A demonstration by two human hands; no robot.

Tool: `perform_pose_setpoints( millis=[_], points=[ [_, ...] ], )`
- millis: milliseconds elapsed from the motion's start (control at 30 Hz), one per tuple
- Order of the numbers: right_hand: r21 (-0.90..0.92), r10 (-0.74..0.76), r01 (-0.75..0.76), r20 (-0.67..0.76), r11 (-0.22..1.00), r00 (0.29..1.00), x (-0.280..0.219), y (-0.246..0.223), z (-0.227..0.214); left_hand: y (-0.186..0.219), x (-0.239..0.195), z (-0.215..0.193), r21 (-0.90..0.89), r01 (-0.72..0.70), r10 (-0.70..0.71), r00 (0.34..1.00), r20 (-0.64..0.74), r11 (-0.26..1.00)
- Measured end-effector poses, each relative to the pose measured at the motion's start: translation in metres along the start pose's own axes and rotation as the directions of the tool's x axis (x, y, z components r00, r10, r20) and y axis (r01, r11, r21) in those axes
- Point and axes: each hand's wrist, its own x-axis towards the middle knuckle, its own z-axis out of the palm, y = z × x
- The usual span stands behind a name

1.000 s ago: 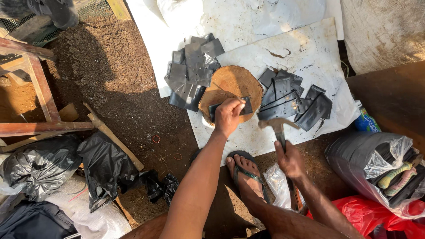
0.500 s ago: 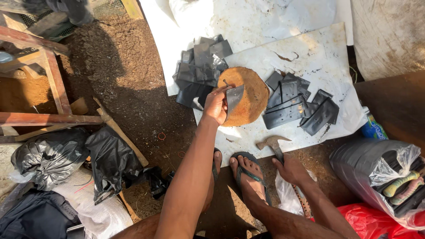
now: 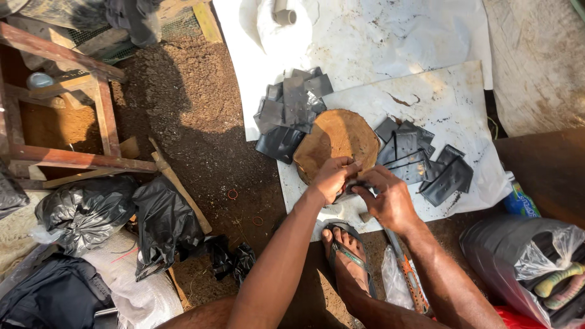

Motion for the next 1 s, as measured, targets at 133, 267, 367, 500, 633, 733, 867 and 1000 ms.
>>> perform_pose_setpoints(
  millis=[133, 267, 367, 500, 633, 733, 867, 1000],
  points=[
    [-0.064, -0.051, 0.05, -0.006, 0.997, 0.999, -0.01, 0.006, 0.016, -0.026, 0.006, -0.013, 0.013, -0.041, 0.043, 0.976, -0.213, 0.999],
    [-0.083, 0.082, -0.078, 0.039, 0.993, 0.996, -0.029, 0.004, 0.026, -0.009, -0.001, -0.016, 0.052, -0.079, 0.094, 0.888, -0.45, 0.996],
    [0.067, 0.327, -0.333, 0.085, 0.941, 0.941, -0.032, 0.007, 0.023, 0.016, -0.026, -0.024, 0.236, -0.341, 0.369, 0.925, -0.088, 0.91],
    [0.504, 0.527, -0.535, 0.174, 0.678, 0.832, -0.019, 0.027, 0.019, 0.03, -0.045, -0.009, 0.061, 0.009, -0.011, 0.999, 0.034, 0.998],
    [0.758, 0.611, -0.531, 0.226, 0.379, 0.758, -0.015, 0.057, 0.025, 0.035, -0.05, -0.021, 0.493, -0.244, 0.163, 0.966, 0.203, 0.835],
    [0.815, 0.612, -0.516, 0.274, 0.261, 0.742, -0.017, 0.073, 0.032, 0.039, -0.045, -0.03, 0.64, -0.334, 0.243, 0.942, 0.23, 0.692],
    [0.752, 0.533, -0.542, 0.303, 0.376, 0.79, -0.023, 0.083, 0.051, 0.06, -0.042, -0.04, 0.818, -0.291, 0.179, 0.956, 0.231, 0.497],
    [0.758, 0.551, -0.576, 0.353, 0.306, 0.757, 0.0, 0.072, 0.071, 0.113, -0.041, -0.034, 0.914, -0.292, 0.157, 0.954, 0.257, 0.282]
  ],
)
